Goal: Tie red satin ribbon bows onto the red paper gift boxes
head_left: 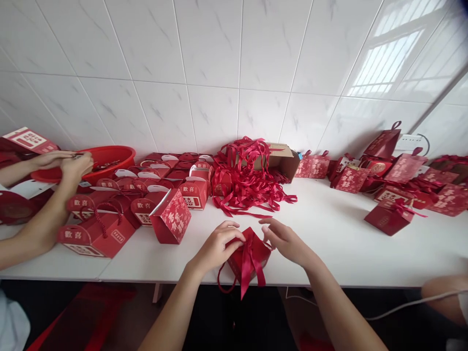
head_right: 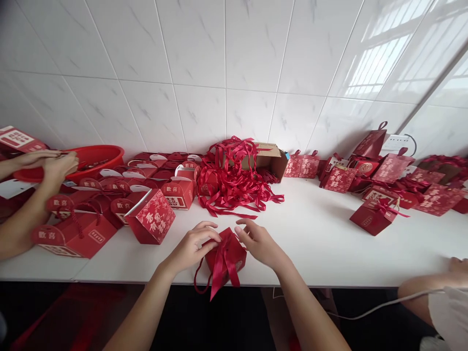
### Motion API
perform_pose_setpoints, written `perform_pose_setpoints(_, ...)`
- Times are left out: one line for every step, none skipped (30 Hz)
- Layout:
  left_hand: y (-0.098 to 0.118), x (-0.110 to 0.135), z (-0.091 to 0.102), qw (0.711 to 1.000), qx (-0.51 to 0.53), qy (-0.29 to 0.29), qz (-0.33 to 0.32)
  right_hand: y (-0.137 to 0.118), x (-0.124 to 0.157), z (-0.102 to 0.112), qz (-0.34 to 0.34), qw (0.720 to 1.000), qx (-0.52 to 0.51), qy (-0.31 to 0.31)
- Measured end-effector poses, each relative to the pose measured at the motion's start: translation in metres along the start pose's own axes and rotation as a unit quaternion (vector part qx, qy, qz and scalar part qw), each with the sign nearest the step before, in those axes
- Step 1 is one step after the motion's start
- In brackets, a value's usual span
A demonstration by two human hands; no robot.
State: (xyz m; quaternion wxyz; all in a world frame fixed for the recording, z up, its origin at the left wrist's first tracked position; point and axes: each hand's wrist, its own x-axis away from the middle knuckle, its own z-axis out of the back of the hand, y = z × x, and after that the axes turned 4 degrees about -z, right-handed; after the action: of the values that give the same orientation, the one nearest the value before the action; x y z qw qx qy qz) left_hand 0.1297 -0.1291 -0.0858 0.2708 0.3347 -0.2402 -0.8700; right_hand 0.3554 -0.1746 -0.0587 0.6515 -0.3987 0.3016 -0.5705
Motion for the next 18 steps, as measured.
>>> perform_pose_setpoints(0.002, -0.001, 0.003, 1.000, -0.008, -0.009, -0.002, 0.002, -0.011, -0.002, -0.005, 1.000, -0.015, -0.020)
perform_pose_setpoints(0.005, -0.002, 0.006, 1.000, -0.015, -0.019, -0.004, 0.004, -0.021, -0.005, -0.005, 0.999, -0.024, -0.039)
perform_pose_setpoints(0.008, -0.003, 0.009, 0.999, -0.022, -0.030, -0.007, 0.005, -0.029, -0.007, -0.001, 0.998, -0.026, -0.060)
perform_pose_setpoints(0.011, -0.005, 0.012, 0.999, -0.029, -0.039, -0.008, 0.006, -0.034, -0.009, 0.006, 0.996, -0.027, -0.079)
perform_pose_setpoints(0.014, -0.007, 0.014, 0.998, -0.036, -0.048, -0.009, 0.006, -0.038, -0.009, 0.012, 0.995, -0.032, -0.097)
perform_pose_setpoints(0.017, -0.009, 0.016, 0.998, -0.042, -0.056, -0.008, 0.005, -0.039, -0.009, 0.021, 0.993, -0.037, -0.113)
perform_pose_setpoints(0.019, -0.011, 0.018, 0.997, -0.049, -0.063, -0.007, 0.004, -0.037, -0.007, 0.036, 0.991, -0.039, -0.124)
perform_pose_setpoints(0.020, -0.012, 0.019, 0.996, -0.055, -0.070, -0.005, 0.003, -0.035, -0.006, 0.058, 0.990, -0.035, -0.126)
perform_pose_setpoints(0.020, -0.013, 0.020, 0.995, -0.062, -0.076, -0.002, 0.002, -0.030, -0.004, 0.086, 0.989, -0.024, -0.120)
perform_pose_setpoints(0.019, -0.013, 0.021, 0.994, -0.068, -0.081, 0.003, 0.001, -0.025, -0.003, 0.118, 0.987, -0.003, -0.108)
perform_pose_setpoints(0.017, -0.013, 0.021, 0.994, -0.075, -0.084, 0.008, 0.001, -0.020, -0.003, 0.151, 0.984, 0.028, -0.093)
perform_pose_setpoints(0.015, -0.013, 0.022, 0.993, -0.082, -0.085, 0.014, 0.001, -0.015, -0.003, 0.180, 0.979, 0.067, -0.074)
perform_pose_setpoints(0.012, -0.012, 0.023, 0.992, -0.089, -0.085, 0.020, 0.002, -0.011, -0.004, 0.202, 0.971, 0.114, -0.056)
perform_pose_setpoints(0.009, -0.011, 0.023, 0.992, -0.095, -0.084, 0.026, 0.004, -0.007, -0.006, 0.219, 0.961, 0.165, -0.038)
perform_pose_setpoints(0.007, -0.010, 0.024, 0.991, -0.100, -0.085, 0.030, 0.005, -0.004, -0.009, 0.232, 0.948, 0.216, -0.020)
perform_pose_setpoints(0.005, -0.010, 0.024, 0.990, -0.103, -0.086, 0.032, 0.007, -0.003, -0.012, 0.244, 0.934, 0.262, -0.005)
perform_pose_setpoints(0.004, -0.010, 0.024, 0.990, -0.105, -0.089, 0.031, 0.009, -0.002, -0.015, 0.252, 0.920, 0.298, 0.005)
perform_pose_setpoints(0.004, -0.011, 0.025, 0.990, -0.106, -0.092, 0.030, 0.011, -0.001, -0.018, 0.261, 0.909, 0.326, 0.009)
